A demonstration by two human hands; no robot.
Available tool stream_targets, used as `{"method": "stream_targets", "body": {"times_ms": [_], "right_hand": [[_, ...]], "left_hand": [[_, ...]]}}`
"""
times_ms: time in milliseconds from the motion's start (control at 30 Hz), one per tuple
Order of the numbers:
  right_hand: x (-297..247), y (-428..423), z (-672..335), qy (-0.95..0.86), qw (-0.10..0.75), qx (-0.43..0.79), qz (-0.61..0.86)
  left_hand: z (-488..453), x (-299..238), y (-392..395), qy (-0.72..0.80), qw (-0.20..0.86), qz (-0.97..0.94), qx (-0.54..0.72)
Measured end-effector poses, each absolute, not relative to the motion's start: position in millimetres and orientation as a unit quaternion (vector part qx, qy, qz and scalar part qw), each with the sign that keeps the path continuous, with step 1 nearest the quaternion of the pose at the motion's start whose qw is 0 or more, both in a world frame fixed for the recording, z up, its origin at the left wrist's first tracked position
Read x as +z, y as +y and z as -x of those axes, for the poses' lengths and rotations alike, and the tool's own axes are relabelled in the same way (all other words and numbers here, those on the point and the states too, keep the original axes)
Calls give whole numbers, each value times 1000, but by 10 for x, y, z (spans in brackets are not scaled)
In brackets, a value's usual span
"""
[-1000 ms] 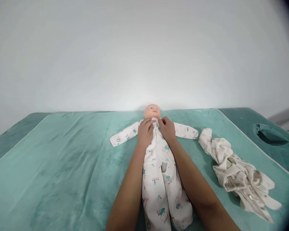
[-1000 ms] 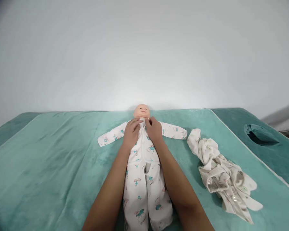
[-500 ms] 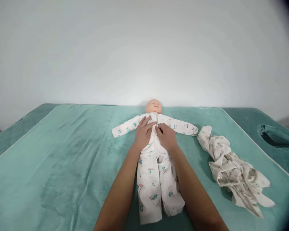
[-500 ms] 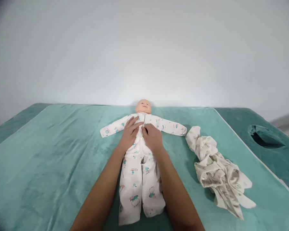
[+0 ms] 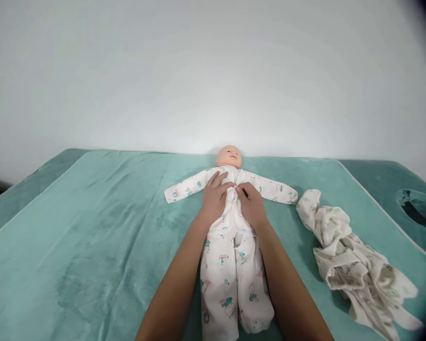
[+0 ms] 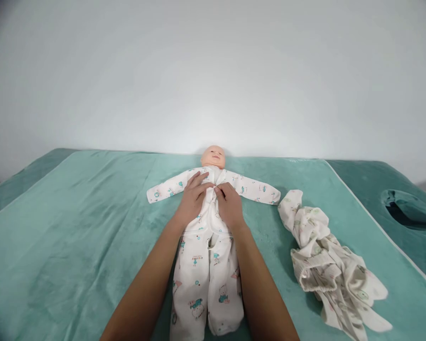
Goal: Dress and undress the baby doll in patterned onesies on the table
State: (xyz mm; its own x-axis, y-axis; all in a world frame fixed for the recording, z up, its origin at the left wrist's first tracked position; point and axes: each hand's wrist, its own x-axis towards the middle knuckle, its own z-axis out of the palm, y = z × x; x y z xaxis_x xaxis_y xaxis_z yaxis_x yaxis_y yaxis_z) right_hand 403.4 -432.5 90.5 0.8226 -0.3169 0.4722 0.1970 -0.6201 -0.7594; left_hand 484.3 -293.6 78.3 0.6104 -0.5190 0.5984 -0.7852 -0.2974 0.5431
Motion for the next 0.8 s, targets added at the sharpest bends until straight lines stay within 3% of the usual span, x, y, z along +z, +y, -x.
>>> {"method": "stream_targets", "body": {"times_ms": [300,567,800], "right_hand": [[932,-4469,-3903,59,539,-175,822],[945,-4299,-4015,80,415,-315,850],[878,-4267,-4057,133,391,-373,831]], "left_hand": [[-4822,804,-2949,-393,460,-778,168],[-4814,801,-2963,-413,426,-791,148],[-4812,799,-2998,-400,429,-798,140]]}}
